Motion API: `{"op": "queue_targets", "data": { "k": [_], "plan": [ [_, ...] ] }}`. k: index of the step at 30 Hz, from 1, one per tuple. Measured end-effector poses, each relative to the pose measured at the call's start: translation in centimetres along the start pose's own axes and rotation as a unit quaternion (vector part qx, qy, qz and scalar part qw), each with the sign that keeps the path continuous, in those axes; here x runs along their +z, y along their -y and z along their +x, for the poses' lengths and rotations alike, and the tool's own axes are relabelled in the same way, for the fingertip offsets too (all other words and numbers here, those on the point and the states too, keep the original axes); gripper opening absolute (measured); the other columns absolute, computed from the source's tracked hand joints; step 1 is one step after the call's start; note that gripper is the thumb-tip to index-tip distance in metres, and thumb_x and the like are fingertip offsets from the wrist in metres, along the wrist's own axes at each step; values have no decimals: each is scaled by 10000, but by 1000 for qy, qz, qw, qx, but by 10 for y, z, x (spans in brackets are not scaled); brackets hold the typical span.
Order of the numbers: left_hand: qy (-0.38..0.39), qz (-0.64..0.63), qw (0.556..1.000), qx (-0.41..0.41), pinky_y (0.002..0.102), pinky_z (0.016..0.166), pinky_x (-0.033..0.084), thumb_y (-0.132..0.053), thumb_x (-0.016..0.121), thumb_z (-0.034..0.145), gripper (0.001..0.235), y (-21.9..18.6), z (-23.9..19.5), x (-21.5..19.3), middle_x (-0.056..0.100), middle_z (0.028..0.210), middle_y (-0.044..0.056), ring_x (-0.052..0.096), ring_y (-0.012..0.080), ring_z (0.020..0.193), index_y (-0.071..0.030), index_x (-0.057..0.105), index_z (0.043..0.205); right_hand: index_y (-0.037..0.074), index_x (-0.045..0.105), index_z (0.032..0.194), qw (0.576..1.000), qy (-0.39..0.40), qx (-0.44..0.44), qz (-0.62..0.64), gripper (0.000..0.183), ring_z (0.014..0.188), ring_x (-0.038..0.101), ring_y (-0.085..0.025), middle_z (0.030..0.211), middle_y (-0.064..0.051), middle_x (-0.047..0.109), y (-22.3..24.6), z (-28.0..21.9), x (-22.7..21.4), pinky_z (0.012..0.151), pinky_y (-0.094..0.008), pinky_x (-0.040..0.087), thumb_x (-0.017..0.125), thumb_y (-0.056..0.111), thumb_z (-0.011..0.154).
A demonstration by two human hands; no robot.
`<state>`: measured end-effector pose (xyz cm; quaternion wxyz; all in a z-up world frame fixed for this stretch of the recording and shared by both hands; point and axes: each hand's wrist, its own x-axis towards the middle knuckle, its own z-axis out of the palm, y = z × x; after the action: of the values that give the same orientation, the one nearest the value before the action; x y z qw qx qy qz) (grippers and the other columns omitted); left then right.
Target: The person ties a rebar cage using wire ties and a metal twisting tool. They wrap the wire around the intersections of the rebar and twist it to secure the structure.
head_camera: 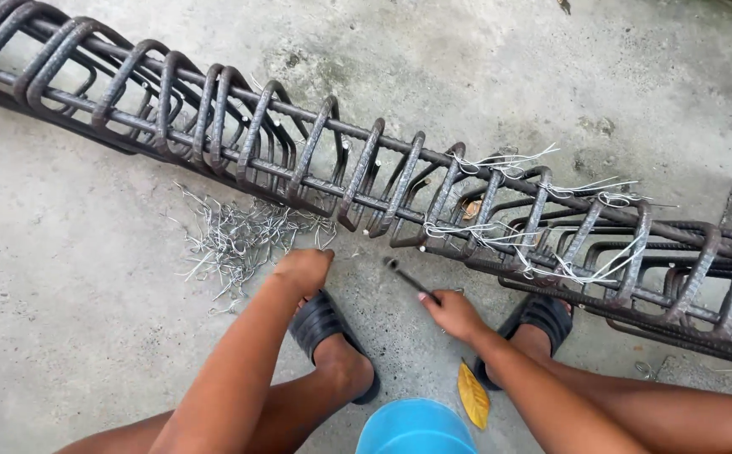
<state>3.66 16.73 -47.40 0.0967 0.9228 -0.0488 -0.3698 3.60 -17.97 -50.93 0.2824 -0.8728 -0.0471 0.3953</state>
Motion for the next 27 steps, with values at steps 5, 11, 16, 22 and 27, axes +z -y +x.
{"op": "queue_targets", "data": {
  "k": [5,11,16,22,27],
  "plan": [
    [4,-3,1000,-1,519,850,610,-96,410,959,418,9,10,17,771,1009,193,753,406,983,-148,642,1304,55,780,850,998,-22,60,21,565,934,717,-445,838,-239,743,-5,1,-13,785,-507,542,548,564,930],
    [17,36,999,2,488,866,604,-149,524,935,421,27,22,39,778,994,158,760,378,985,-246,647,1326,16,773,851,999,-18,38,23,545,923,713,-470,833,-267,733,11,1,-2,775,-535,530,548,498,964],
    [35,12,999,1,518,896,600,-219,700,882,439,37,18,39,776,1014,183,750,397,1008,-241,652,1318,22,681,785,998,-39,-52,24,474,748,687,-462,737,-265,679,38,0,14,653,-504,492,557,432,988],
    [44,-33,998,-9,524,897,599,-256,784,830,451,47,35,59,776,1032,158,742,392,1036,-245,675,1268,91,591,756,986,-105,-129,-3,434,718,685,-444,661,-233,627,43,10,40,592,-522,489,555,438,1013],
    [48,-33,998,-10,526,896,598,-261,794,822,479,47,32,57,772,1041,159,740,383,1041,-265,664,1284,50,621,773,995,-63,-74,-35,484,768,687,-490,709,-256,673,60,10,36,644,-563,506,511,455,1015]
  ]
}}
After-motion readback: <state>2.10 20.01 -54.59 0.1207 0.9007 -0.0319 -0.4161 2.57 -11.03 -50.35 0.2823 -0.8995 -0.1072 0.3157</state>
